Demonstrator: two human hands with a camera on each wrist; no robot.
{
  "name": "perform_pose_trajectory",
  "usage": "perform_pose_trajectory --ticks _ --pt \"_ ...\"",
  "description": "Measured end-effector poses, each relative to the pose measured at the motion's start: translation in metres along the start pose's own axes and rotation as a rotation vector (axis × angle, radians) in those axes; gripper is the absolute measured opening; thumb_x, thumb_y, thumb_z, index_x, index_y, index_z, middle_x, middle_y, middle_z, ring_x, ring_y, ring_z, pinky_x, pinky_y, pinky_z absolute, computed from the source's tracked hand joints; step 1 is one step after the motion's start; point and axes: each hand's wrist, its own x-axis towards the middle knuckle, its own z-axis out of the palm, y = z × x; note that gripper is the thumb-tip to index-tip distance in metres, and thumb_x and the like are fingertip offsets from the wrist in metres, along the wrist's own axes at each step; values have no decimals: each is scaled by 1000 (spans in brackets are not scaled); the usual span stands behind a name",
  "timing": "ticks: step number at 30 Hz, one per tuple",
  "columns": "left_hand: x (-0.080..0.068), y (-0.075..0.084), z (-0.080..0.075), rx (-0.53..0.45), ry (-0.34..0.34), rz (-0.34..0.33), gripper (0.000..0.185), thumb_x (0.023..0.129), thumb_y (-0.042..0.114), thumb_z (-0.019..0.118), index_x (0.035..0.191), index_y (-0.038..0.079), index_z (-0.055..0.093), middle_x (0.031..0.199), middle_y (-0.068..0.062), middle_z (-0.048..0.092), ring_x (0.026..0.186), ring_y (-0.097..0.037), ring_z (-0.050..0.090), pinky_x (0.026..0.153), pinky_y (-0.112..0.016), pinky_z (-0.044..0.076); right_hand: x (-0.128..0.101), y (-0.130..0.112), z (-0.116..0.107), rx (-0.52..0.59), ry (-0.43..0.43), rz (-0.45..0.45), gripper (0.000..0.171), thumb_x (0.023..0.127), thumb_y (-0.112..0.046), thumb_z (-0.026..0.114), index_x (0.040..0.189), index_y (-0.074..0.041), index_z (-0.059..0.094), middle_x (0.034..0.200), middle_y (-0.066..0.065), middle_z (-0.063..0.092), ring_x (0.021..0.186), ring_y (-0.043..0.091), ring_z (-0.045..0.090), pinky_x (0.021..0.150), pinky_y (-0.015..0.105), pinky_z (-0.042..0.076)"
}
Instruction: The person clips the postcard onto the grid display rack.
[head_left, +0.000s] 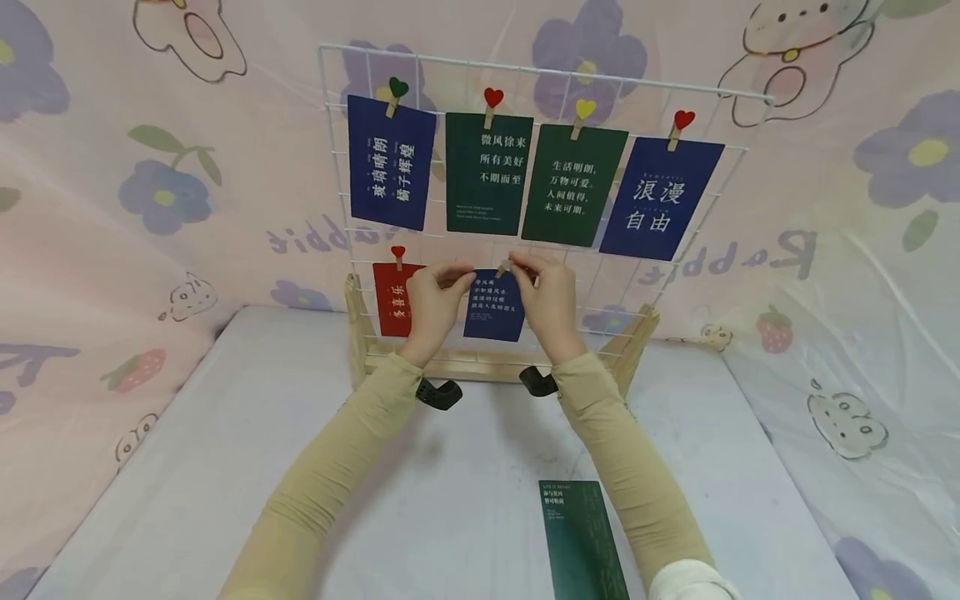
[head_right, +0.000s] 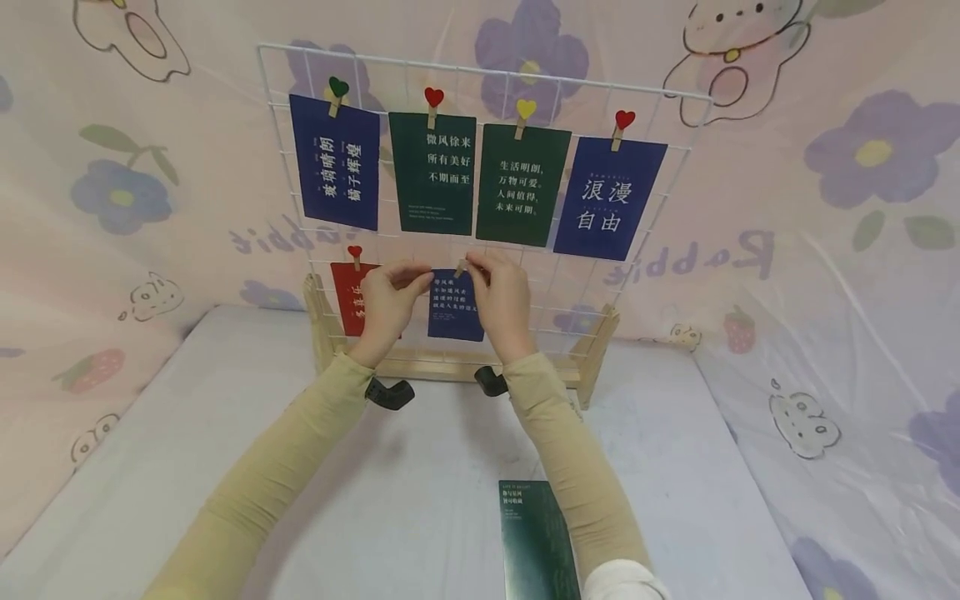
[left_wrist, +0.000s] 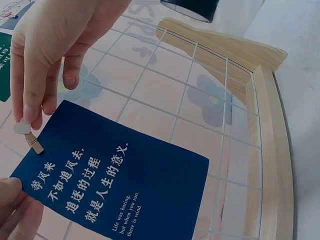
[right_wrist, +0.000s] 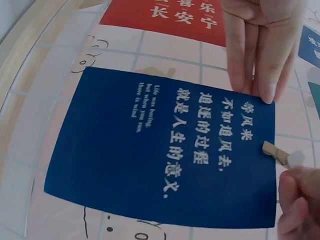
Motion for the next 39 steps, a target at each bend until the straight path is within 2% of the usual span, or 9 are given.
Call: perform_pose_trajectory --ticks 9,15,20,25,28,33,37,39 --pt "0 2 0 -6 -3 -4 15 88 7 69 101 2 73 95 -8 71 82 -17 68 75 -24 56 1 -2 4 35 -9 -17 20 94 -8 61 111 -6 72 100 9 72 65 17 66 56 25 51" --pt "-3 0 -2 1 -10 -21 15 88 8 70 101 3 73 94 -7 72 82 -17 68 75 -25 56 -3 1 1 81 -77 4 25 96 -3 57 117 -7 69 96 8 71 65 16 65 52 22 47" --pt "-1 0 -5 -2 6 -2 14 87 7 70 100 2 73 93 -8 71 81 -17 68 74 -25 56 -7 7 -4 188 -130 27 31 98 -4 53 127 -11 63 104 7 69 72 17 67 48 23 51" --pt "-2 -2 -11 -30 5 -6 13 86 5 71 98 1 73 91 -10 71 78 -19 68 73 -25 56 -15 17 -8 340 -127 64 32 99 -7 52 130 -12 60 112 7 68 81 19 68 56 38 57" --pt "-5 -3 -14 -60 -17 -38 14 86 5 72 99 1 73 93 -10 71 79 -19 69 73 -24 56 -19 22 -11 415 -114 72 32 99 -6 51 129 -9 60 114 10 67 86 24 68 58 40 57" --pt "-11 -2 -18 -135 -73 -107 17 85 5 72 101 1 72 95 -12 70 83 -22 68 74 -25 56 -21 26 -18 499 -147 68 32 99 0 48 129 1 57 117 19 64 96 35 65 60 37 58" --pt "-18 2 -21 -227 -159 -177 22 85 3 71 106 -4 69 99 -18 68 88 -29 67 76 -28 56 -25 14 -31 526 -195 86 30 99 2 46 127 8 55 116 25 62 102 39 61 65 36 58" --pt "-23 12 -24 -275 -213 -225 25 87 0 68 110 -9 66 102 -22 67 90 -32 66 78 -29 56 -27 9 -37 544 -227 100 30 100 1 45 127 11 54 117 28 61 105 41 60 68 37 58"
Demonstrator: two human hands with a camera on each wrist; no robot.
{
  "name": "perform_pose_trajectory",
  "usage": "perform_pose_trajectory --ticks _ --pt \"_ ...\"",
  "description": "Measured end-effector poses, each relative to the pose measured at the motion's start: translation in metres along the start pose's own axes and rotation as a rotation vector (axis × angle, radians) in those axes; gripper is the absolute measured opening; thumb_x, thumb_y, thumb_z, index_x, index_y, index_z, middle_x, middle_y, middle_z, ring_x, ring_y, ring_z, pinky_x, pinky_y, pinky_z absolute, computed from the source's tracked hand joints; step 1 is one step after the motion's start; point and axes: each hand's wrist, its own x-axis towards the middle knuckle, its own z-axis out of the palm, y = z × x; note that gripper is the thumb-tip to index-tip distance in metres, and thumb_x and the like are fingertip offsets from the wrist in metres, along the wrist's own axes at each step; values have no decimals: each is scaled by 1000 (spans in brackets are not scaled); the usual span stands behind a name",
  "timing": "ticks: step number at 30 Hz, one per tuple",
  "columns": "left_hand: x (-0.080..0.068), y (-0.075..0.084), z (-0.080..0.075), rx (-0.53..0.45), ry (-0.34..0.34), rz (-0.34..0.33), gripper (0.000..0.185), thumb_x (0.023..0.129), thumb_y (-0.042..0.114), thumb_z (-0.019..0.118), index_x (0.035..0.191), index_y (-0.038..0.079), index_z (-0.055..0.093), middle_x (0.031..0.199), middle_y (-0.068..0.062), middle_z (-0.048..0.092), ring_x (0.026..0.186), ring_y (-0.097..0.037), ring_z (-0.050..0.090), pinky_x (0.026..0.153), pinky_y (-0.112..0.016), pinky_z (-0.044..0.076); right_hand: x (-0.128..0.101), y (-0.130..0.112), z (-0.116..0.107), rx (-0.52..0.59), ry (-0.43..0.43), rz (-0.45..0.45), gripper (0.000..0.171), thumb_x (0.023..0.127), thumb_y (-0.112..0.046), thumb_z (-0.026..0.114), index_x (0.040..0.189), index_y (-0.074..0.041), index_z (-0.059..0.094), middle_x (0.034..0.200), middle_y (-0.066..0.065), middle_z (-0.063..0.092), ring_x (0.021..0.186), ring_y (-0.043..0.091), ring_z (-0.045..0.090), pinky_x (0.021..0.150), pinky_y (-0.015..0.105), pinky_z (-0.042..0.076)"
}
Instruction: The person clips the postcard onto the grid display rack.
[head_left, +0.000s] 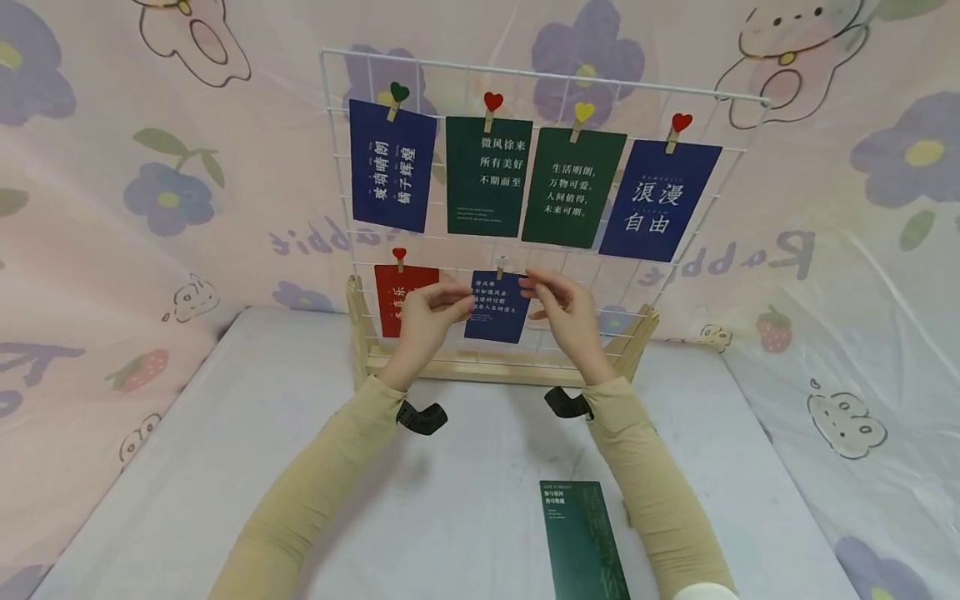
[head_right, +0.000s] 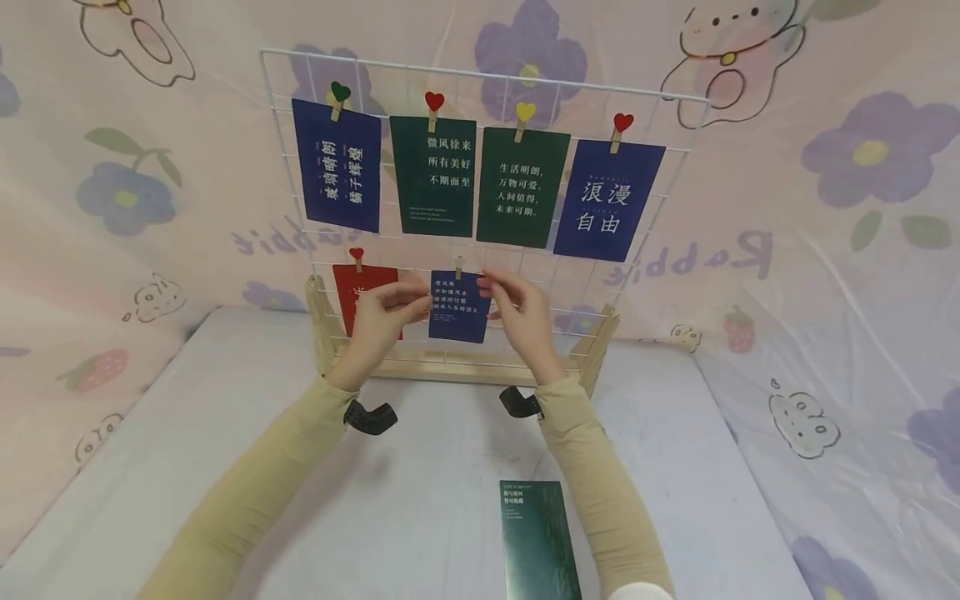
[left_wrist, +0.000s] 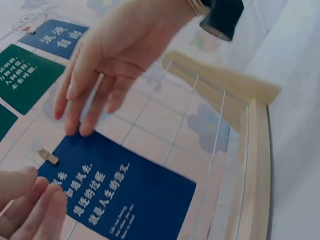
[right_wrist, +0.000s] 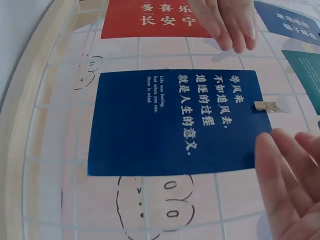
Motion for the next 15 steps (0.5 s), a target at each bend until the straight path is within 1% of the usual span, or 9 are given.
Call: perform_pose_trajectory --ticks 2,5,7,9,12,15 --pt "-5 2 1 -35 -34 -43 26 87 -1 68 111 -10 65 102 -22 67 90 -29 67 78 -30 56 -3 5 -4 29 -26 28 31 102 -4 44 128 10 54 117 28 61 105 40 60 71 37 58" --pt "-12 1 2 -59 -66 -101 27 87 0 68 113 -8 64 101 -20 67 90 -28 68 78 -30 56 -9 17 -9 74 -52 87 35 103 -14 43 130 6 54 117 25 62 106 38 61 74 36 57" --pt "-15 -7 3 -76 -90 -132 28 87 3 69 114 -6 65 102 -18 68 93 -29 67 79 -32 56 -13 26 -13 105 -58 127 37 103 -19 44 130 3 55 118 23 63 105 35 62 76 36 57" --pt "-21 -9 4 -85 -120 -171 29 88 4 68 116 -4 64 104 -17 68 96 -32 67 82 -35 55 -19 28 -16 124 -68 158 38 104 -21 43 131 3 54 118 23 62 106 36 61 79 35 56" --pt "-28 -11 6 -80 -158 -216 31 88 6 68 118 -3 63 105 -16 68 97 -30 66 84 -36 54 -27 32 -20 124 -88 190 39 104 -22 42 132 2 53 119 23 62 107 36 61 82 36 55" --pt "-36 -17 8 -72 -179 -240 30 89 7 68 117 -3 64 105 -15 68 97 -29 66 82 -34 55 -36 35 -26 93 -110 228 40 104 -25 41 133 1 53 120 21 62 107 32 62 84 35 54"
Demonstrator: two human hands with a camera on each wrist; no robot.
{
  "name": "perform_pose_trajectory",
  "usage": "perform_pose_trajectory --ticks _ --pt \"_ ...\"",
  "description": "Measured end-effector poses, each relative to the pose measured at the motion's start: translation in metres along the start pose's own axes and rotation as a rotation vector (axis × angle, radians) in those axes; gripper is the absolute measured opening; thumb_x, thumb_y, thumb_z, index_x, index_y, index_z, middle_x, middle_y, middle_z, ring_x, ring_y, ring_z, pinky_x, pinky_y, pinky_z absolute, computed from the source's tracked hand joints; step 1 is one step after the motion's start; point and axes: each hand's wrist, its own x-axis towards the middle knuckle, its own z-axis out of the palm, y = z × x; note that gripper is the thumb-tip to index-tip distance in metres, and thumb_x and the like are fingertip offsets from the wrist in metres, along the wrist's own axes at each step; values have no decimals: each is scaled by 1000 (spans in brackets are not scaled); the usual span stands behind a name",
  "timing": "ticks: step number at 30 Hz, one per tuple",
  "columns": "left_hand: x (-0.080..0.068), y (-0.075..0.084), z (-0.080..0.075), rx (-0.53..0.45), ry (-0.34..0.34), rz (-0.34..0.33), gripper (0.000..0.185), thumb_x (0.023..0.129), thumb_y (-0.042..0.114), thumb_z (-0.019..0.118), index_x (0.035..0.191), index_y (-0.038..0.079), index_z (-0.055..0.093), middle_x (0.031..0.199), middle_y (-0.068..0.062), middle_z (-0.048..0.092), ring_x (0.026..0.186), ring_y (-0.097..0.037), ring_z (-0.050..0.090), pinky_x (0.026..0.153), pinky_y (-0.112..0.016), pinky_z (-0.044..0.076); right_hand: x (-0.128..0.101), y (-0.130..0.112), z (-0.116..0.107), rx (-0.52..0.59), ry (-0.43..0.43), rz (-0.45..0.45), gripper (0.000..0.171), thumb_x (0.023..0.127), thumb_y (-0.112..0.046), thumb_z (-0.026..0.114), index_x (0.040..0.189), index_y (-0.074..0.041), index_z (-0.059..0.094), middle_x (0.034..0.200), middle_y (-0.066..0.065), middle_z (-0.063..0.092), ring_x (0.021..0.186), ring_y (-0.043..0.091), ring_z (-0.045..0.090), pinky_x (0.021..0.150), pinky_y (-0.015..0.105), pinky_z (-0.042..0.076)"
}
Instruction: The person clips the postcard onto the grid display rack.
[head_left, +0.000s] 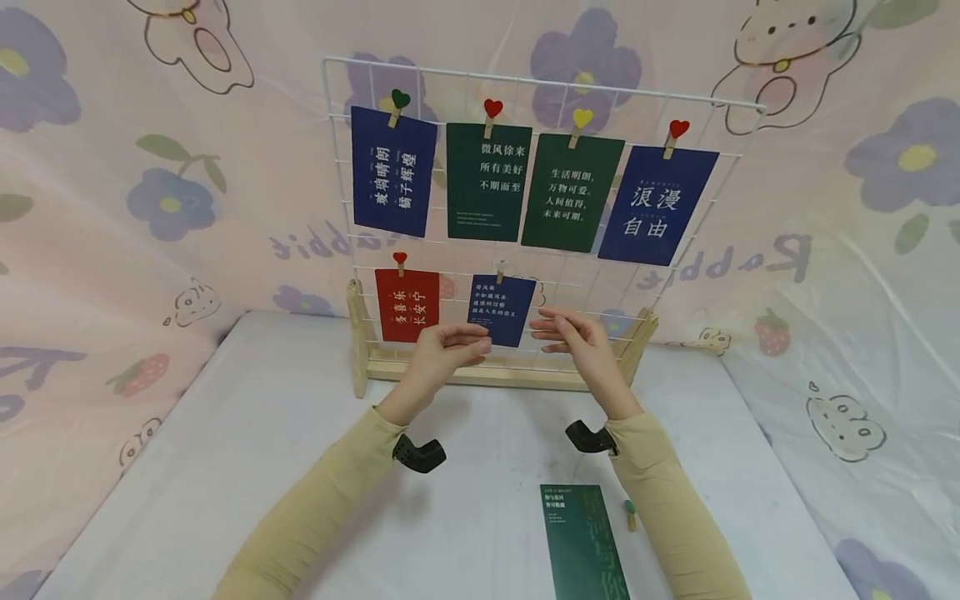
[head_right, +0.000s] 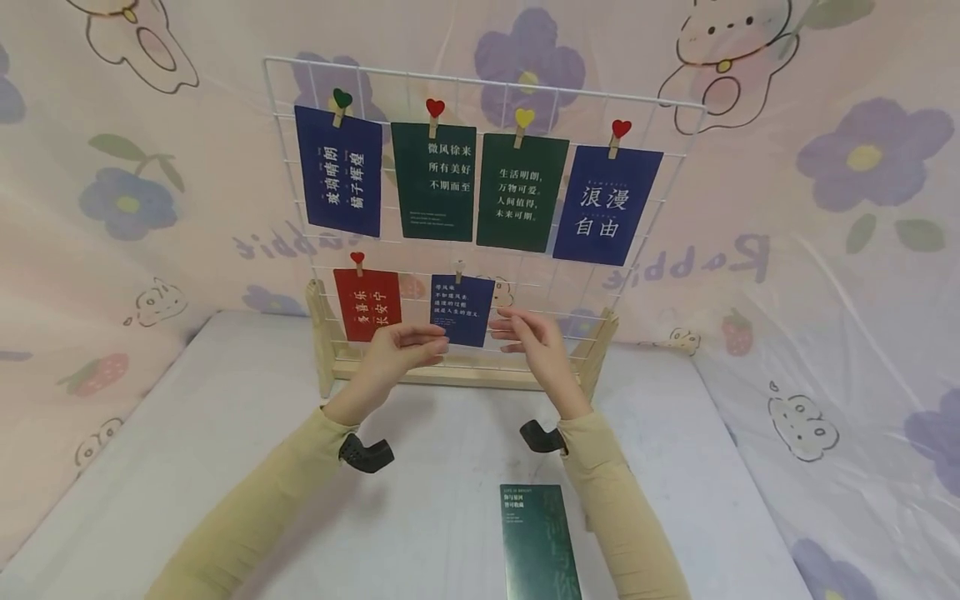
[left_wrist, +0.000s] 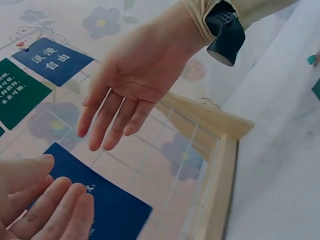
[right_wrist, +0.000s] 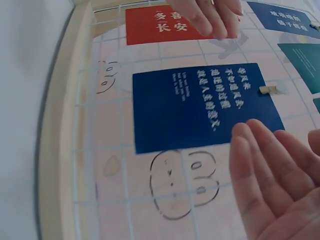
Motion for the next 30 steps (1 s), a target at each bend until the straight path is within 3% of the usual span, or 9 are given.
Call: perform_pose_trajectory --ticks 10,19,26,30 --pt "-19 -45 14 8 -182 -182 28 90 13 69 114 -1 65 108 -13 68 102 -30 64 83 -36 55 -33 25 -28 -85 -29 80 41 104 -24 44 132 4 51 116 25 62 107 30 60 91 40 51" --pt "-37 -79 29 68 -310 -317 32 89 10 68 116 -6 63 108 -19 67 94 -27 66 83 -40 55 -64 35 -57 -141 -59 149 38 103 -25 46 132 -1 52 113 21 64 102 24 63 82 30 54" --pt "-51 -89 44 60 -375 -367 30 88 10 69 113 -5 65 102 -19 69 90 -27 66 80 -40 56 -91 46 -79 -194 -94 192 36 103 -21 45 126 5 52 110 24 65 97 24 65 78 31 55" --pt "-54 -90 50 37 -393 -398 29 87 11 69 112 -5 66 96 -15 69 86 -23 66 79 -39 56 -106 50 -88 -218 -120 282 36 103 -25 47 121 6 54 107 20 66 96 23 65 77 30 54"
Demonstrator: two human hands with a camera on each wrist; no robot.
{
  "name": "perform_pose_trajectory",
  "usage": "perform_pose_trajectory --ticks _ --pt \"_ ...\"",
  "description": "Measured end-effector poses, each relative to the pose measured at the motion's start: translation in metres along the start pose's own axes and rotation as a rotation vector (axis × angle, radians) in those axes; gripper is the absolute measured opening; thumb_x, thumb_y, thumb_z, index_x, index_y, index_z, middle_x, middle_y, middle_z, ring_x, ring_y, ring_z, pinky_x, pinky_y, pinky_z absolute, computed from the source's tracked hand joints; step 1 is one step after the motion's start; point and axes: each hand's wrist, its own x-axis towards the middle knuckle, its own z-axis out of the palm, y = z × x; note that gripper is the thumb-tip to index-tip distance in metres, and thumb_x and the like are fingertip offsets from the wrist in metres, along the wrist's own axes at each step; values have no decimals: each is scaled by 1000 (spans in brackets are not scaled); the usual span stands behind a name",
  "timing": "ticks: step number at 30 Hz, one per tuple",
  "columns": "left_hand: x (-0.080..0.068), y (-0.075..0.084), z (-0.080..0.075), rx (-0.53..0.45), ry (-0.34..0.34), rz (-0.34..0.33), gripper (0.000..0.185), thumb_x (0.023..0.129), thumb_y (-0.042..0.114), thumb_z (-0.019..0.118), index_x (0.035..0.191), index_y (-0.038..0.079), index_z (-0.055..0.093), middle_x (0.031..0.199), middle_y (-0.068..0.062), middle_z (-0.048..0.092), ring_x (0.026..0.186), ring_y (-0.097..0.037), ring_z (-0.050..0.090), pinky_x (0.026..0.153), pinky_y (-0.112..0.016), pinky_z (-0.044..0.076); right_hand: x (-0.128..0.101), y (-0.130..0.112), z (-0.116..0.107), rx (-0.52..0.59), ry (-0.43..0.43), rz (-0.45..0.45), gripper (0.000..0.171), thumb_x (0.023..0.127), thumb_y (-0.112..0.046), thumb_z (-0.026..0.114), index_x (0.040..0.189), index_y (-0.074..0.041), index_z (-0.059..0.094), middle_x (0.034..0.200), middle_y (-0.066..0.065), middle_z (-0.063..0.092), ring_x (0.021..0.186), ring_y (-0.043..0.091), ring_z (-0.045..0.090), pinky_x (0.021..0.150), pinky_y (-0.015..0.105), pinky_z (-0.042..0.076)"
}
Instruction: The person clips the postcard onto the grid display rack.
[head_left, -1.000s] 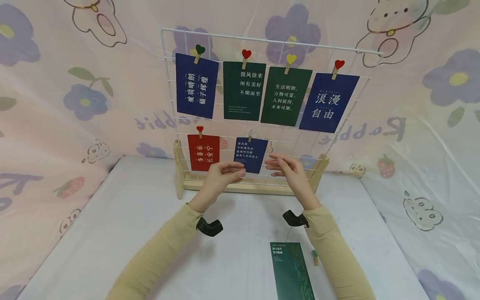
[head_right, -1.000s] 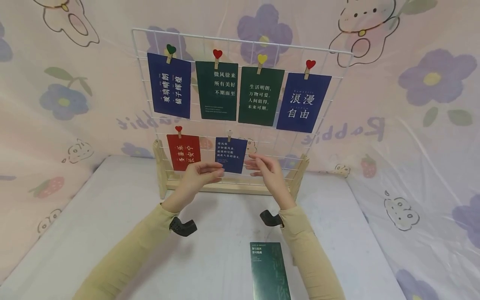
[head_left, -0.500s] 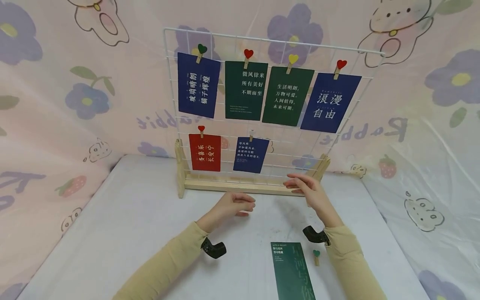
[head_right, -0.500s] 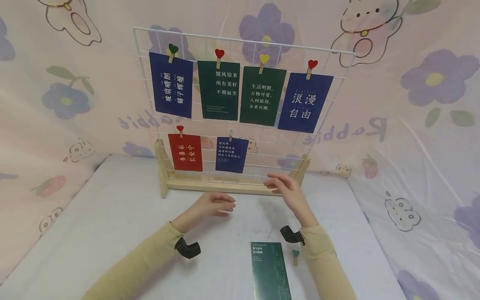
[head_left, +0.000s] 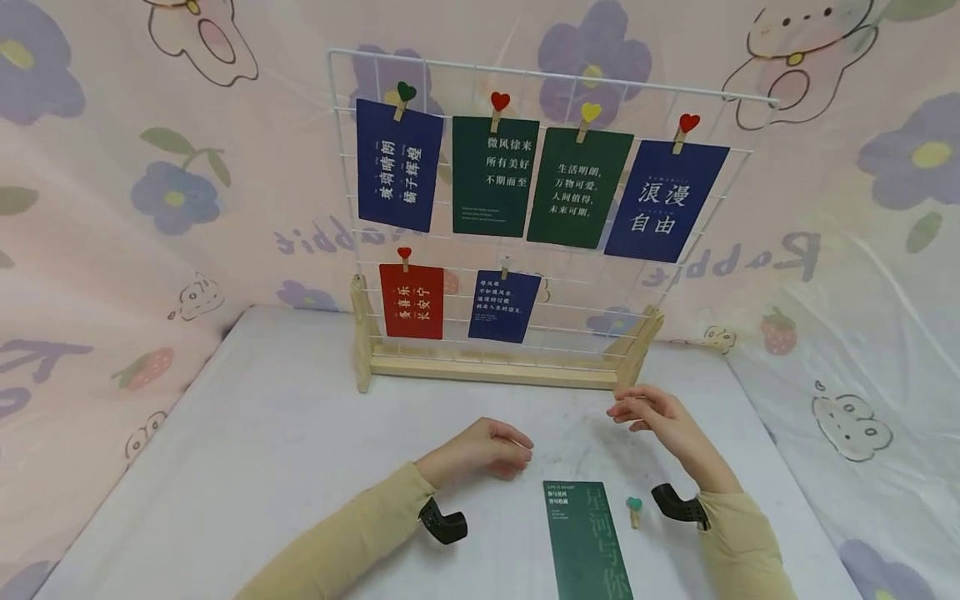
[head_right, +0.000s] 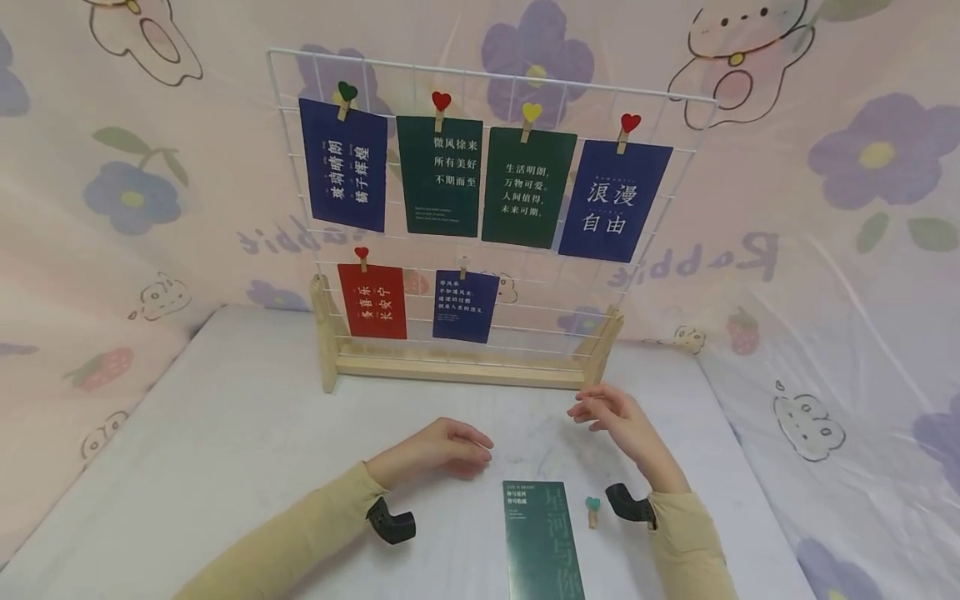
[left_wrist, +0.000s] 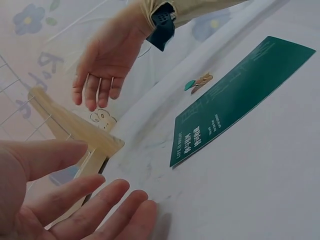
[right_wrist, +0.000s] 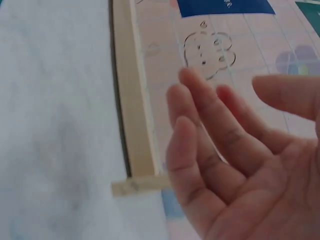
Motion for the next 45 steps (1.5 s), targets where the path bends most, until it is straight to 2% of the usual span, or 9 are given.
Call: perform_pose_trajectory --ticks 3,9,17,25,35,41,45 --pt "0 0 3 -18 -8 -15 28 87 10 69 110 -5 66 93 -15 69 82 -22 66 79 -39 57 -10 6 -5 -28 -39 66 41 102 -29 47 120 7 56 105 19 66 94 22 64 76 32 53" --pt "1 1 8 -6 -15 -44 24 87 9 70 106 -4 68 86 -18 69 72 -20 66 72 -38 58 -28 20 -15 -38 -113 138 45 102 -31 46 118 9 58 100 25 63 86 25 60 70 32 51" --pt "5 -7 18 -19 -52 -98 16 86 6 69 100 -2 69 83 -18 70 64 -16 66 64 -34 59 -46 36 -20 -38 -180 209 43 103 -31 45 118 7 59 90 17 61 76 21 55 61 29 48" --pt "7 -16 32 -27 36 -86 15 82 -1 71 97 -6 68 77 -19 69 63 -19 67 58 -33 58 -57 52 -19 -4 -225 233 39 102 -26 47 119 9 57 88 17 62 69 16 55 52 26 46" --pt "10 -20 44 27 135 -47 15 71 -9 77 84 -5 70 67 -13 68 53 -16 64 51 -29 56 -64 56 -15 59 -274 258 36 100 -20 53 118 11 56 88 14 63 69 17 58 54 27 49" --pt "12 -18 48 53 173 -32 15 70 -8 78 82 -5 70 64 -11 67 53 -18 65 49 -28 56 -66 56 -10 95 -366 204 32 97 -13 57 115 13 56 78 19 63 62 14 58 50 27 50" --pt "13 -16 49 77 182 -25 14 69 -7 80 80 -5 70 61 -11 67 54 -20 66 48 -28 56 -67 58 -4 113 -391 165 29 94 -9 60 113 13 56 73 22 61 58 13 57 49 29 51"
